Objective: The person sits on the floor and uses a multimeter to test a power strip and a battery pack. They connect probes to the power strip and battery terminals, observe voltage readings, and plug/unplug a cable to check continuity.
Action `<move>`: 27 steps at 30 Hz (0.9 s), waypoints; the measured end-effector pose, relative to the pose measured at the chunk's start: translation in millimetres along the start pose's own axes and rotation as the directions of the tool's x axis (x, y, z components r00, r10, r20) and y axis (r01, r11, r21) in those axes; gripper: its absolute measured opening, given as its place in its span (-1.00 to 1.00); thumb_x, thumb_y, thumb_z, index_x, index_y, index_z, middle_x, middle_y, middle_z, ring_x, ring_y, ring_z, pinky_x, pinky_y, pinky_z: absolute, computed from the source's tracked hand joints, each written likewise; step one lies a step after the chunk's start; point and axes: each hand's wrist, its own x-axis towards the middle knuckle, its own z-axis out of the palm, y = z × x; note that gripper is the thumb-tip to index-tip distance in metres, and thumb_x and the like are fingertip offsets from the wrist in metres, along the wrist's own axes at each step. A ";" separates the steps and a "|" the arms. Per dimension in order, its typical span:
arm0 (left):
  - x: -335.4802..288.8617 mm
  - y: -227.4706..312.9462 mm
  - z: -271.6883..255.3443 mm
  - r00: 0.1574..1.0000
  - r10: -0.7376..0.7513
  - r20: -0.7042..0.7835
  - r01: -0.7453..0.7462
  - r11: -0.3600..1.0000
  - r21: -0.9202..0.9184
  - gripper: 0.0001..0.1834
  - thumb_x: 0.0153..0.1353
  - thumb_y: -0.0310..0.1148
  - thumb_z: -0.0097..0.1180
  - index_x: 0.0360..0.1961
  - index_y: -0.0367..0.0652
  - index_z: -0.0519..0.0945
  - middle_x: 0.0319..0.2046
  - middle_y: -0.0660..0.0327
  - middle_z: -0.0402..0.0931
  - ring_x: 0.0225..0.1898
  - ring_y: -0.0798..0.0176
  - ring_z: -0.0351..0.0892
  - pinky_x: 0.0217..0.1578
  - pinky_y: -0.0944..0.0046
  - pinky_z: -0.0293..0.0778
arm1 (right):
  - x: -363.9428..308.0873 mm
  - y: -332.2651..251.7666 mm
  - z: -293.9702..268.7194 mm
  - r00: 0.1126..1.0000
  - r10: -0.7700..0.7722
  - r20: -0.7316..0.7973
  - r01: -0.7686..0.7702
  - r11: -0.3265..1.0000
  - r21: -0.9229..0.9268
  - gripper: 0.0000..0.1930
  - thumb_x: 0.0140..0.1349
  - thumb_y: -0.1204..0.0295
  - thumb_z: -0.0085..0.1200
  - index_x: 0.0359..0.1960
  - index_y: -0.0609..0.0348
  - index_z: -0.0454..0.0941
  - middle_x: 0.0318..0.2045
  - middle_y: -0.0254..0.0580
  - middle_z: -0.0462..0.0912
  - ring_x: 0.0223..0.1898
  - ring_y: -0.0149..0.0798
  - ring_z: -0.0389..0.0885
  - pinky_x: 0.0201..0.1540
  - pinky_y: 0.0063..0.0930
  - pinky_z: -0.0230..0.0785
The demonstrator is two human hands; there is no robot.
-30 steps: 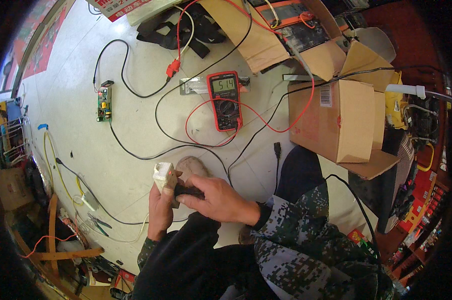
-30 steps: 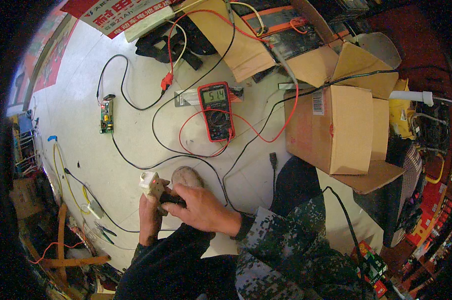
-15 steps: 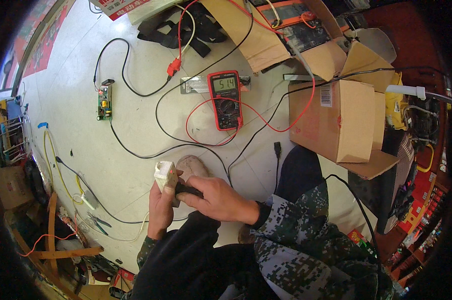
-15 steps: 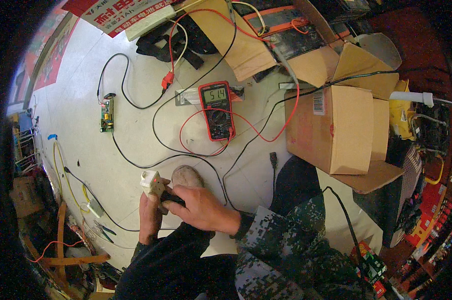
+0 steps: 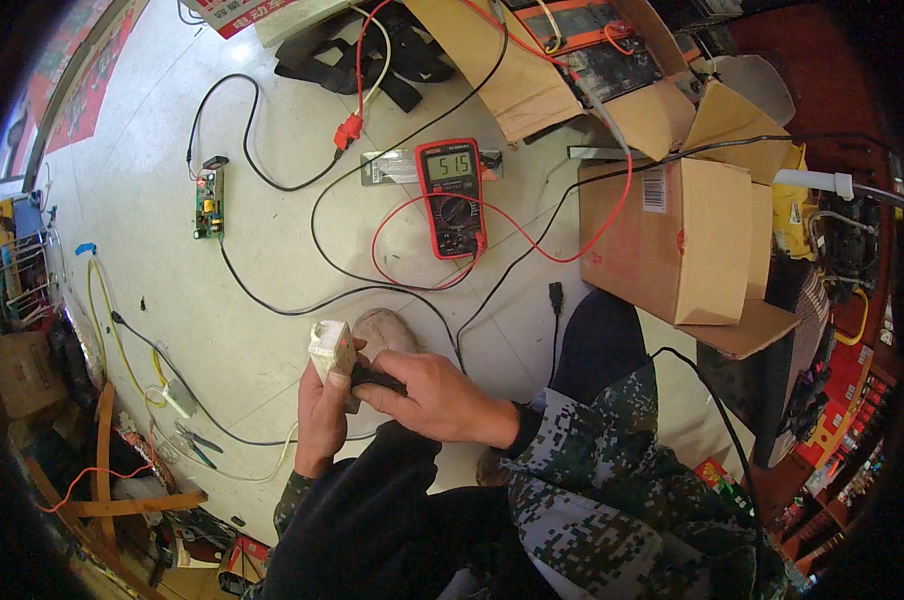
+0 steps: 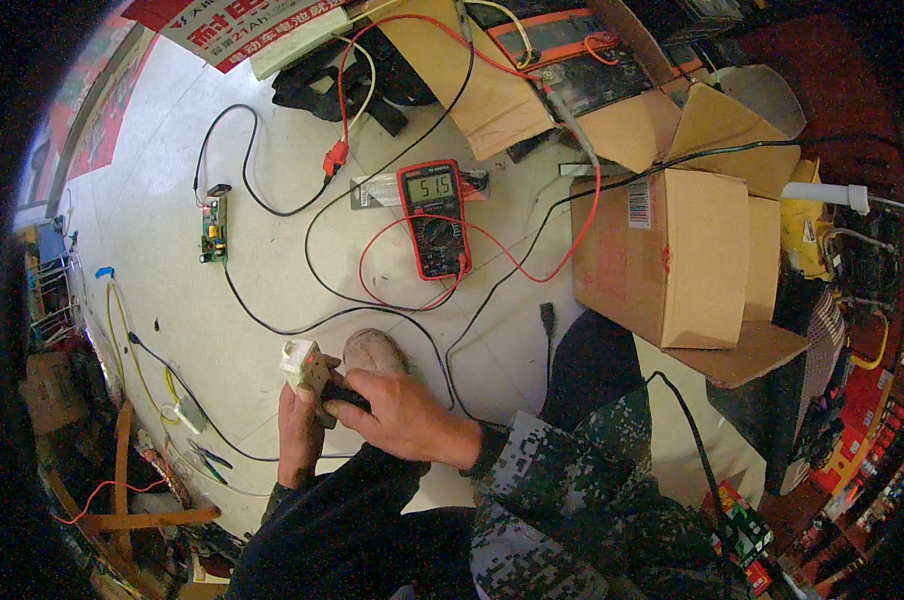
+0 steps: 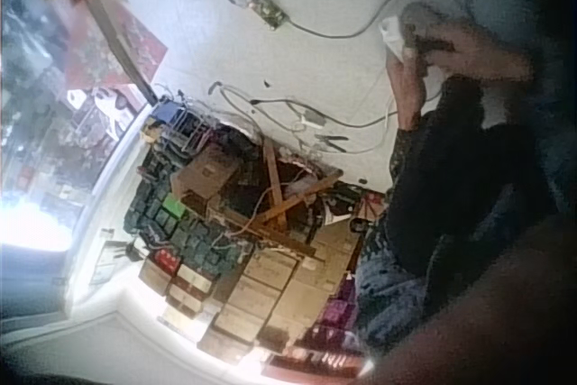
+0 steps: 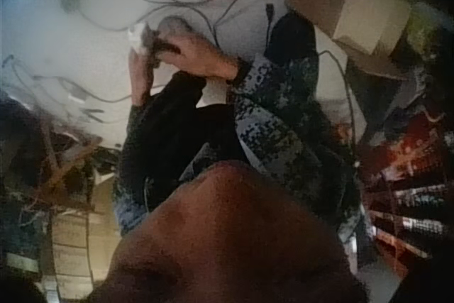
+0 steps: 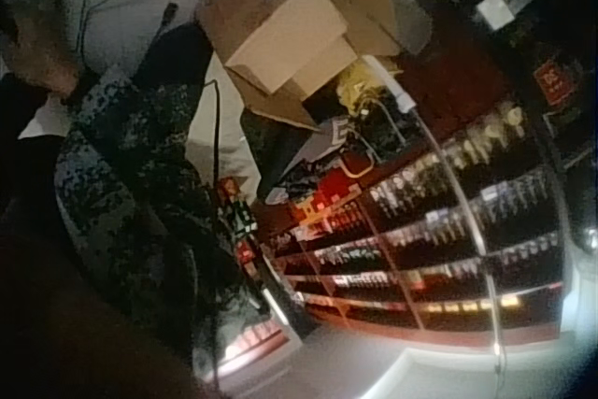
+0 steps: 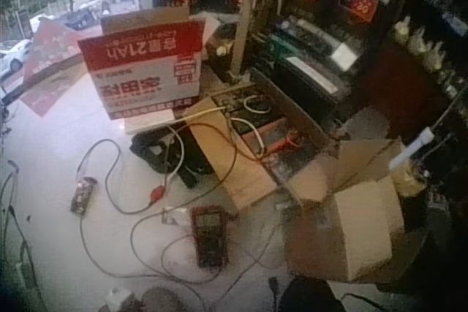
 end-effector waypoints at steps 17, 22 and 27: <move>0.0 -0.5 2.2 1.000 -0.001 -0.013 0.000 1.000 -0.010 -0.28 0.39 0.18 0.10 0.23 -0.30 0.52 -0.15 0.23 0.57 -0.11 0.34 0.54 -0.09 0.33 0.44 | 0.6 -1.1 -0.3 1.000 -0.010 0.007 0.010 1.000 -0.006 -0.63 0.41 0.17 0.17 -0.29 0.31 0.50 -0.42 0.24 0.59 -0.33 0.32 0.60 -0.28 0.07 0.41; 0.2 2.2 2.0 1.000 -0.001 -0.001 0.001 1.000 -0.005 -0.30 0.40 0.15 0.11 0.22 -0.29 0.52 -0.15 0.23 0.57 -0.11 0.34 0.54 -0.09 0.33 0.44 | 0.3 -3.7 -1.6 1.000 0.015 0.006 -0.016 0.999 0.031 -0.65 0.37 0.21 0.24 -0.29 0.30 0.48 -0.39 0.21 0.59 -0.33 0.31 0.58 -0.28 0.02 0.40; 0.5 2.5 2.8 1.000 0.008 0.000 -0.008 1.000 -0.011 -0.32 0.42 0.14 0.10 0.22 -0.29 0.52 -0.15 0.24 0.57 -0.12 0.34 0.54 -0.10 0.33 0.44 | -0.5 -5.1 -2.6 0.999 0.037 0.011 -0.037 0.999 0.025 -0.64 0.38 0.21 0.23 -0.30 0.30 0.47 -0.41 0.20 0.58 -0.35 0.30 0.58 -0.29 0.00 0.40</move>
